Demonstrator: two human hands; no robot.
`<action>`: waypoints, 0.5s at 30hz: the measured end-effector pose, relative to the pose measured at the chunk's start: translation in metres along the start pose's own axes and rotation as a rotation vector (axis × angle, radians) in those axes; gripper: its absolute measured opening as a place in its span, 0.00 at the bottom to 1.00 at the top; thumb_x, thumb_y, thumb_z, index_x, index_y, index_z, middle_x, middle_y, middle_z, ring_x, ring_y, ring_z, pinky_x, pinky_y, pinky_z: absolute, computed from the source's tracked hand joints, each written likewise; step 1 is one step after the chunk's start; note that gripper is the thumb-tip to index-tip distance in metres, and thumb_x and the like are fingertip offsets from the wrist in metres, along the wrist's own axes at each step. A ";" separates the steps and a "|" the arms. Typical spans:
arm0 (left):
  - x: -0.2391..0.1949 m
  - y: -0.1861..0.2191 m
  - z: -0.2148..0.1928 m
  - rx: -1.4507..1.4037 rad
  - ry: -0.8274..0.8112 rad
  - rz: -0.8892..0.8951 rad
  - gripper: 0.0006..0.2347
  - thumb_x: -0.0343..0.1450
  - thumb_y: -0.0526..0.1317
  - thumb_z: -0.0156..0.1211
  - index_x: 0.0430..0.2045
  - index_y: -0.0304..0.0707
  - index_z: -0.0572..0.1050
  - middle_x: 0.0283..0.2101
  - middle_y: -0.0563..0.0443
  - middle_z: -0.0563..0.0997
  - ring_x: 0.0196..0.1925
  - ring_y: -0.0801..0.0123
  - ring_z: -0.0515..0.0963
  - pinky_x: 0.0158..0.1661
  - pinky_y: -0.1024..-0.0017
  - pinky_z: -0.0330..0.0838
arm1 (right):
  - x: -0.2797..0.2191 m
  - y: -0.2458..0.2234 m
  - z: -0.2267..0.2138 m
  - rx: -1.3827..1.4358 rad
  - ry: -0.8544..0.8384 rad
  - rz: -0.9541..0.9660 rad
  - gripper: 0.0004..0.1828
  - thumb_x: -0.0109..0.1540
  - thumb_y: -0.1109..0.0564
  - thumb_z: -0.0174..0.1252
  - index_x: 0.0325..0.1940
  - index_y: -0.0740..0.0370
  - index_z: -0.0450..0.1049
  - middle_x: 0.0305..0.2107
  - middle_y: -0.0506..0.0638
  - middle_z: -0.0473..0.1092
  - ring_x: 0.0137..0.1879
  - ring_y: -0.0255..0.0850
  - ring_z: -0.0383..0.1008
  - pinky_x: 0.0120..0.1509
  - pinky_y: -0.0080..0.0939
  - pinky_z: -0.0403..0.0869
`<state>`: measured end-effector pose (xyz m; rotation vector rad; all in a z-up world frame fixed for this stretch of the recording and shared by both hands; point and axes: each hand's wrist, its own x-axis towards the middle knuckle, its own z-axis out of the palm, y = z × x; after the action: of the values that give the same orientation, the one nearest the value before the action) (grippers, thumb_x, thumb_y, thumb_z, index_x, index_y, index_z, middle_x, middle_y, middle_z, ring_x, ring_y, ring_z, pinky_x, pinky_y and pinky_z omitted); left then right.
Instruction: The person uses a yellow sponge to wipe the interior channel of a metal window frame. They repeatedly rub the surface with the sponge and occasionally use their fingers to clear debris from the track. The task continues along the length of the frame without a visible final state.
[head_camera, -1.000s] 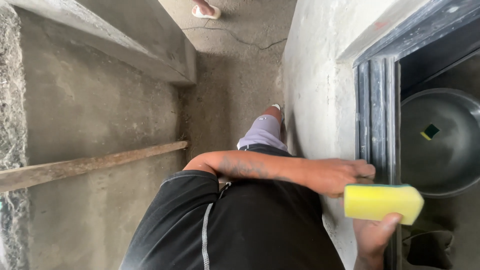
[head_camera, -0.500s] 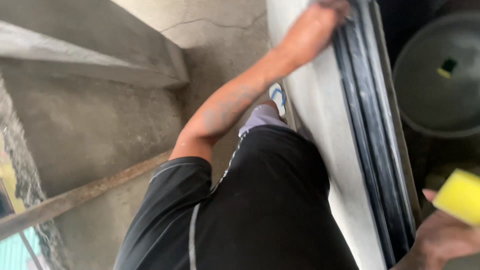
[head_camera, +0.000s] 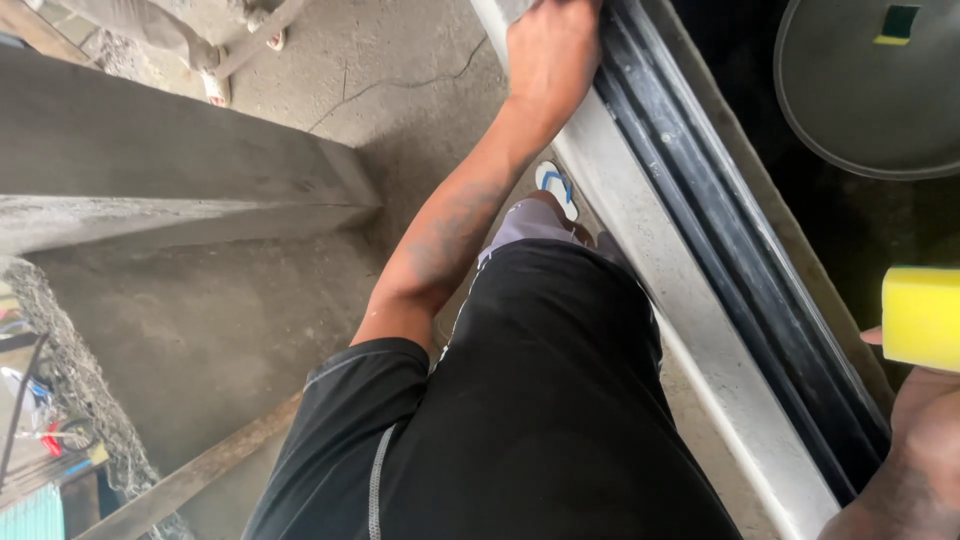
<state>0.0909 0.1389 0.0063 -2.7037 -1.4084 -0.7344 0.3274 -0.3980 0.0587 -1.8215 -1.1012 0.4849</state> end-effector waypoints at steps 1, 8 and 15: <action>-0.001 0.007 -0.015 -0.001 0.000 0.012 0.09 0.60 0.33 0.61 0.31 0.50 0.81 0.23 0.41 0.82 0.26 0.36 0.82 0.23 0.38 0.70 | 0.000 0.005 0.000 0.003 0.012 0.003 0.16 0.96 0.59 0.58 0.69 0.82 0.80 0.70 0.69 0.76 0.75 0.60 0.81 0.75 0.60 0.85; -0.009 0.005 -0.023 -0.230 -0.054 0.057 0.09 0.66 0.26 0.54 0.36 0.38 0.76 0.33 0.34 0.79 0.36 0.32 0.79 0.26 0.38 0.68 | -0.010 0.018 0.006 0.231 0.070 0.200 0.38 0.86 0.30 0.51 0.84 0.65 0.70 0.79 0.61 0.70 0.81 0.57 0.77 0.70 0.57 0.84; -0.013 0.014 -0.045 -0.280 -0.002 0.111 0.11 0.59 0.18 0.51 0.26 0.35 0.69 0.26 0.35 0.74 0.25 0.37 0.72 0.22 0.41 0.61 | 0.002 -0.011 0.004 0.329 0.063 0.237 0.53 0.81 0.10 0.44 0.88 0.55 0.67 0.79 0.56 0.68 0.77 0.56 0.77 0.62 0.54 0.86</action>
<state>0.0770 0.1111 0.0443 -2.9591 -1.2253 -0.9887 0.3207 -0.3921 0.0668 -1.6670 -0.7173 0.6999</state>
